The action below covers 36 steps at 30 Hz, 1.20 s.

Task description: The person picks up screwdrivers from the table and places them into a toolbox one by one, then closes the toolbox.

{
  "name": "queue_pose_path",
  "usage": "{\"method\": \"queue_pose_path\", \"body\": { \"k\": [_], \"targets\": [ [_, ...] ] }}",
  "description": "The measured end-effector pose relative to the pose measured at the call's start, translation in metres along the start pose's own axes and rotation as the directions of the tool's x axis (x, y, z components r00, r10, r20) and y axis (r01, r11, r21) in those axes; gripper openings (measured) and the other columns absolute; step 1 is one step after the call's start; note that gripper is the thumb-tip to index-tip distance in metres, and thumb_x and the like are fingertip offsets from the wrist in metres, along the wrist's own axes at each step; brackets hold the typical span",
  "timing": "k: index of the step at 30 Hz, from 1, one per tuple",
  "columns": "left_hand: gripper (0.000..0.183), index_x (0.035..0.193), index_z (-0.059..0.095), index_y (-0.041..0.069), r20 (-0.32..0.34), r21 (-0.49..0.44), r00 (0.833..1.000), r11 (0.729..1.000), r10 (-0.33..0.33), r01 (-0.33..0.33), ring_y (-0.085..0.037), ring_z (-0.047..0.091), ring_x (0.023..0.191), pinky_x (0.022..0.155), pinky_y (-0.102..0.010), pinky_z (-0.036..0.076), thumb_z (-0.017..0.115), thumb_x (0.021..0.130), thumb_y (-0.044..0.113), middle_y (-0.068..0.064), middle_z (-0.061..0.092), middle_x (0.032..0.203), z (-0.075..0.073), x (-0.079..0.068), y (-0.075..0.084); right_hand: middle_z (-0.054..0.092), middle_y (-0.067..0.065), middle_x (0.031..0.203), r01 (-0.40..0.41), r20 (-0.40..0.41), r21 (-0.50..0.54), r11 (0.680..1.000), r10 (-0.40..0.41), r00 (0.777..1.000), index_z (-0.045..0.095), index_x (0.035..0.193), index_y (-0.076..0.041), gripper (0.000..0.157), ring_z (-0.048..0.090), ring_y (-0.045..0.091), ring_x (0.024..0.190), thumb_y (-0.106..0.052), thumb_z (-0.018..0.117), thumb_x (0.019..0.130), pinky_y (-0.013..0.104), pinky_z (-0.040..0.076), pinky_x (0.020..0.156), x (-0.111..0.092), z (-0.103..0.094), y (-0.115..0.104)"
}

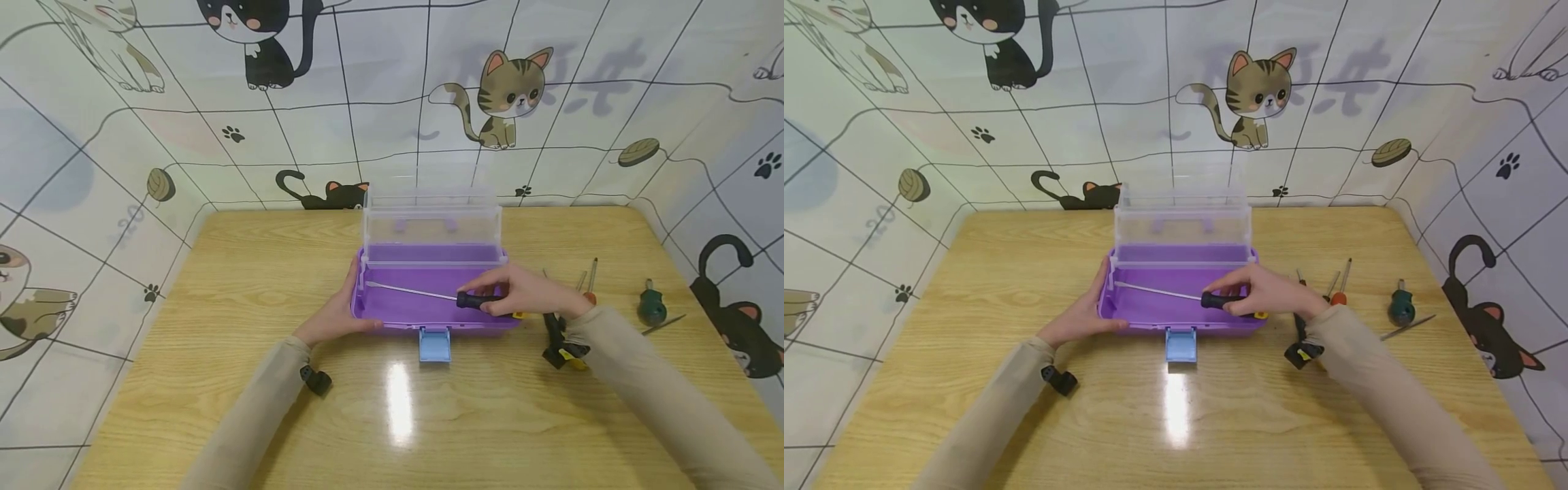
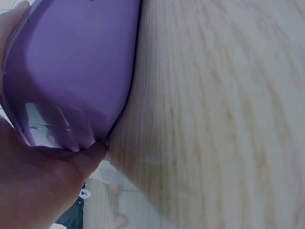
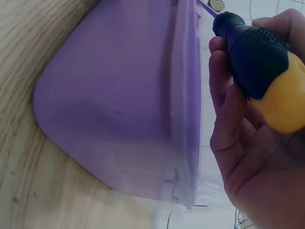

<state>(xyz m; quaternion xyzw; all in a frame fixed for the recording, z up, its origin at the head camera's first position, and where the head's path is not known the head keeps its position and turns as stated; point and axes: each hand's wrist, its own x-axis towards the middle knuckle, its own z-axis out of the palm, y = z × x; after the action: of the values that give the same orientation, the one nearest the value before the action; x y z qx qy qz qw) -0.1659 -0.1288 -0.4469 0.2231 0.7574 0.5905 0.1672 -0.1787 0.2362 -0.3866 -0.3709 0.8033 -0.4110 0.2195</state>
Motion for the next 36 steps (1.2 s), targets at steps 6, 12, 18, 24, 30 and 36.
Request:
{"method": "queue_pose_path", "body": {
  "k": [6,12,18,24,30,36],
  "targets": [
    [0.130,0.152,-0.018,0.021,0.009,0.031,1.000,0.999,-0.024,0.024,-0.033,0.022,0.141,0.112,-0.047,0.021,0.083,0.072,0.005,-0.009,-0.007,0.160,0.001,-0.004,0.019,0.067,0.005,0.096,-0.029,0.024,0.013,0.999,0.029,0.999,0.064,0.126,-0.003,0.040,0.051,0.011,0.059,-0.006,0.067,0.086,0.025,0.044,0.045,0.004,0.004,0.006],
    [0.129,0.152,-0.017,0.020,0.005,0.052,1.000,0.998,-0.022,0.022,-0.027,0.009,0.144,0.114,-0.046,0.013,0.083,0.072,0.007,-0.006,-0.009,0.160,0.002,-0.005,0.020,0.067,0.004,0.098,-0.042,0.037,0.012,0.999,0.041,0.998,0.064,0.125,-0.003,0.039,0.055,0.014,0.065,-0.004,0.067,0.086,0.027,0.047,0.049,0.008,0.008,0.013],
    [0.130,0.152,-0.018,0.021,0.005,0.067,1.000,0.998,-0.014,0.014,-0.029,0.007,0.144,0.114,-0.049,0.011,0.083,0.072,0.006,-0.007,-0.010,0.160,0.003,-0.005,0.020,0.067,0.000,0.093,-0.052,0.059,-0.051,0.997,0.055,0.997,0.067,0.122,-0.004,0.037,0.058,0.016,0.071,-0.008,0.068,0.085,0.029,0.050,0.058,0.013,0.011,0.016],
    [0.130,0.152,-0.018,0.023,0.011,0.041,1.000,0.999,-0.011,0.010,-0.035,0.012,0.143,0.113,-0.050,0.014,0.083,0.072,0.005,-0.008,-0.009,0.160,0.002,-0.004,0.020,0.068,0.000,0.094,-0.055,0.080,-0.057,0.997,0.060,0.995,0.068,0.120,-0.005,0.036,0.059,0.015,0.071,-0.005,0.069,0.083,0.030,0.050,0.061,0.016,0.013,0.016],
    [0.130,0.152,-0.017,0.027,0.012,0.053,1.000,0.998,-0.026,0.026,-0.036,0.017,0.142,0.113,-0.051,0.015,0.083,0.073,0.008,-0.006,-0.007,0.161,0.002,-0.004,0.021,0.069,0.001,0.095,-0.052,0.072,-0.078,0.996,0.057,0.996,0.069,0.118,-0.006,0.035,0.060,0.014,0.072,-0.005,0.068,0.083,0.029,0.051,0.062,0.019,0.016,0.015],
    [0.128,0.152,-0.018,0.026,0.015,0.040,1.000,0.999,-0.027,0.027,-0.031,0.011,0.144,0.113,-0.048,0.014,0.083,0.074,0.008,-0.004,-0.010,0.160,0.002,-0.005,0.020,0.068,0.004,0.096,-0.039,0.094,-0.117,0.992,0.050,0.994,0.068,0.118,-0.003,0.036,0.063,0.015,0.077,-0.001,0.070,0.082,0.030,0.052,0.068,0.022,0.017,0.013]
  ]
}}
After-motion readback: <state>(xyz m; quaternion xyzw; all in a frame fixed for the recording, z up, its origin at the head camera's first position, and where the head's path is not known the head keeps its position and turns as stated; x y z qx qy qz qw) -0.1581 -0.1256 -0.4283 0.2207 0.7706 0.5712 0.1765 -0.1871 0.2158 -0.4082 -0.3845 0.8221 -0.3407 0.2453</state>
